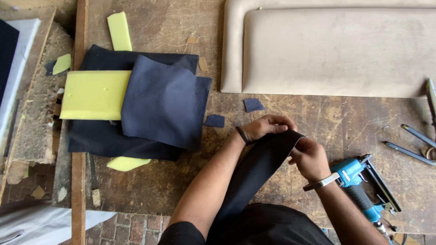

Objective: The person staples dark fabric onto a rectangular board using a pneumatic staple gun. They repeatedly fold the fabric edges, staple them, and trim excess material with scissors. The person also uses pliers to adjust staples and smooths the fabric with their hands.

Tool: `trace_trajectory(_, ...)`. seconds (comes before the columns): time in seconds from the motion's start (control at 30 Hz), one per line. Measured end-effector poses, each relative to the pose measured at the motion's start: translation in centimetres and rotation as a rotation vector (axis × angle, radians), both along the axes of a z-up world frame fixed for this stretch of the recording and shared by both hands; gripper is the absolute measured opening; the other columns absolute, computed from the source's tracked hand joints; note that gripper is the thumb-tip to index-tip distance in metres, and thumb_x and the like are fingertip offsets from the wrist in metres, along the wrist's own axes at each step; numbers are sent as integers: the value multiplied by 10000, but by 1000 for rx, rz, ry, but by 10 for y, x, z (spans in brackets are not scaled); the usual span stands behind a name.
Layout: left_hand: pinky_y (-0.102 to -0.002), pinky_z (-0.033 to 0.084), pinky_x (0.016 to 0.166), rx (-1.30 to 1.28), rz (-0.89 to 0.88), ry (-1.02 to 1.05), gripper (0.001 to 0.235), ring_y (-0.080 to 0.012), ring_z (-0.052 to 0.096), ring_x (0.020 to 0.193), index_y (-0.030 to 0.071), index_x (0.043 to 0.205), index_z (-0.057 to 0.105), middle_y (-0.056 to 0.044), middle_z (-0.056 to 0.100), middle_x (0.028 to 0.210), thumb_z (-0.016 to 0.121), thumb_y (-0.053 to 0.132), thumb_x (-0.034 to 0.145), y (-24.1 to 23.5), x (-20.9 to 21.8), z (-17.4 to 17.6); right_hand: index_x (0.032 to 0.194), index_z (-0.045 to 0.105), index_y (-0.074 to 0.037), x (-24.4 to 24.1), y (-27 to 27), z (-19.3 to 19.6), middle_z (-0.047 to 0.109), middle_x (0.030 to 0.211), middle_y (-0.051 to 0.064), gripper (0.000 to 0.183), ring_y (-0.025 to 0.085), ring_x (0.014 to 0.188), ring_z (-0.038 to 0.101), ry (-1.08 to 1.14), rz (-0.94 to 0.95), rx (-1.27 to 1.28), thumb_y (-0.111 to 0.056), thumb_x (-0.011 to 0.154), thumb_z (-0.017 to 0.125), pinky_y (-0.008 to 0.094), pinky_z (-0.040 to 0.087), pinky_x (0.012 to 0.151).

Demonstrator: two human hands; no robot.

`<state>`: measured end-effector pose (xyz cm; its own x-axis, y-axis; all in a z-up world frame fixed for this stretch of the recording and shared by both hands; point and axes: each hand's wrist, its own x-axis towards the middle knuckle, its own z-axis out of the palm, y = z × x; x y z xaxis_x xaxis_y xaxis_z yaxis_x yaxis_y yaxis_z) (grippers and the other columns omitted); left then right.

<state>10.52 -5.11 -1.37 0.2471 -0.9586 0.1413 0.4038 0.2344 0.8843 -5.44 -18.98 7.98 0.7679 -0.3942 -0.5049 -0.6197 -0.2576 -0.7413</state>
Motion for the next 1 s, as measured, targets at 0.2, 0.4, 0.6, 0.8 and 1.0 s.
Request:
trace_trajectory(0.2, -399, 528, 1044, -47, 88, -243, 240, -162, 639, 1021, 122, 1032, 680, -8, 669, 973, 556, 314, 1105, -6, -3, 16, 1163, 704, 8, 0, 2, 18, 780, 916, 152, 290, 216, 721, 748, -168, 32, 49, -124, 906, 684, 333, 617, 633)
trace_trajectory(0.4, -355, 540, 768, 310, 148, -612, 260, -141, 577, 788, 140, 944, 583, 2, 565, 819, 492, 343, 1078, -3, 0, 34, 1153, 711, -57, 8, 4, 46, 789, 890, 132, 249, 178, 734, 775, -182, -86, 210, -186, 995, 568, 277, 596, 589)
trace_trajectory(0.6, -382, 554, 988, 97, 232, -505, 257, -156, 647, 967, 153, 1012, 581, -1, 643, 956, 533, 401, 1060, 2, 2, 36, 980, 730, 10, 21, 9, 35, 715, 737, 138, 193, 197, 626, 672, -135, -31, 111, -171, 982, 663, 304, 519, 527)
trace_trajectory(0.8, -436, 605, 1016, 358, 232, -744, 340, -178, 722, 1099, 204, 1112, 705, -41, 740, 1120, 567, 507, 1042, 10, 9, 35, 997, 710, 39, 20, 9, 12, 690, 752, 134, 200, 187, 609, 641, -228, -141, 344, -154, 1011, 656, 323, 545, 571)
trace_trajectory(1.0, -442, 549, 976, 549, 244, -440, 536, -233, 638, 1181, 187, 1380, 569, -85, 623, 1250, 385, 552, 1034, 30, -11, 60, 1116, 703, -8, 42, 17, -24, 710, 838, 109, 200, 188, 696, 672, -151, -275, 593, -113, 997, 582, 358, 602, 678)
